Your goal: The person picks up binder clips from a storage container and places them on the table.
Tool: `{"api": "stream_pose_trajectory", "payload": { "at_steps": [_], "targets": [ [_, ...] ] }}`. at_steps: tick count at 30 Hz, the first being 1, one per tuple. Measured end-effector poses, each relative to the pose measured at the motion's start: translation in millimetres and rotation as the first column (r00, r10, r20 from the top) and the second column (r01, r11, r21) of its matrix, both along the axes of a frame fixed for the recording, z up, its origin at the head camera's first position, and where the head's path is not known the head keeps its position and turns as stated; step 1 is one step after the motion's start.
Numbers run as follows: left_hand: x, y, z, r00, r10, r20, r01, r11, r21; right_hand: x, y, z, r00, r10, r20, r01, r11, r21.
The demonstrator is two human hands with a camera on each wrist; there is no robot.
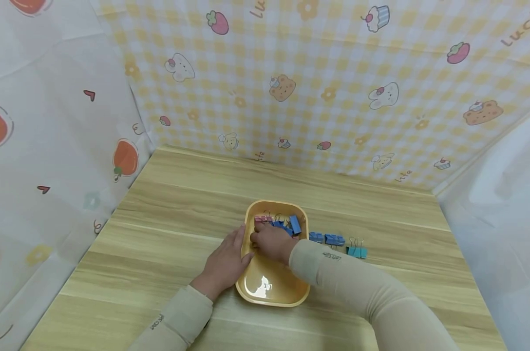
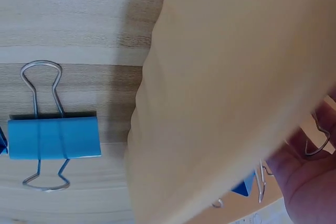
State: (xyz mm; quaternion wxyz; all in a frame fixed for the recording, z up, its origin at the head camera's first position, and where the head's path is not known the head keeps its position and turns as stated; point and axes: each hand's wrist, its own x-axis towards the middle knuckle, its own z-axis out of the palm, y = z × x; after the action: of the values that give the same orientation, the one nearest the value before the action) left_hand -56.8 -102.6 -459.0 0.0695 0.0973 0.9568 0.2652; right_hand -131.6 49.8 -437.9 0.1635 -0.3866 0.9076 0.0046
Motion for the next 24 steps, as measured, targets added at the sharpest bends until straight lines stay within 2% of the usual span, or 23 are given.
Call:
{"api": "stream_pose_trajectory", "payload": {
  "at_steps": [4,16,24],
  "targets": [
    [0.2,0.0,0.3,1.0,0.0,0.001,0.0,1.0,0.004,0.6,3.3,4.2,1.0,0.011,0.02,-0.01,1.0,-0.026],
    [-1.5,-0.5,-2.9,1.0,-0.003,-0.009,0.003,1.0,-0.004,2.8,8.2,14.5,0.997,0.072,0.003,-0.072,0.995,-0.066],
    [-1.5,-0.3,-4.4,1.0,-0.005,-0.006,0.005,1.0,-0.006,2.7,12.2,18.5,0.996,0.088,0.013,-0.085,0.986,-0.144]
  ]
}}
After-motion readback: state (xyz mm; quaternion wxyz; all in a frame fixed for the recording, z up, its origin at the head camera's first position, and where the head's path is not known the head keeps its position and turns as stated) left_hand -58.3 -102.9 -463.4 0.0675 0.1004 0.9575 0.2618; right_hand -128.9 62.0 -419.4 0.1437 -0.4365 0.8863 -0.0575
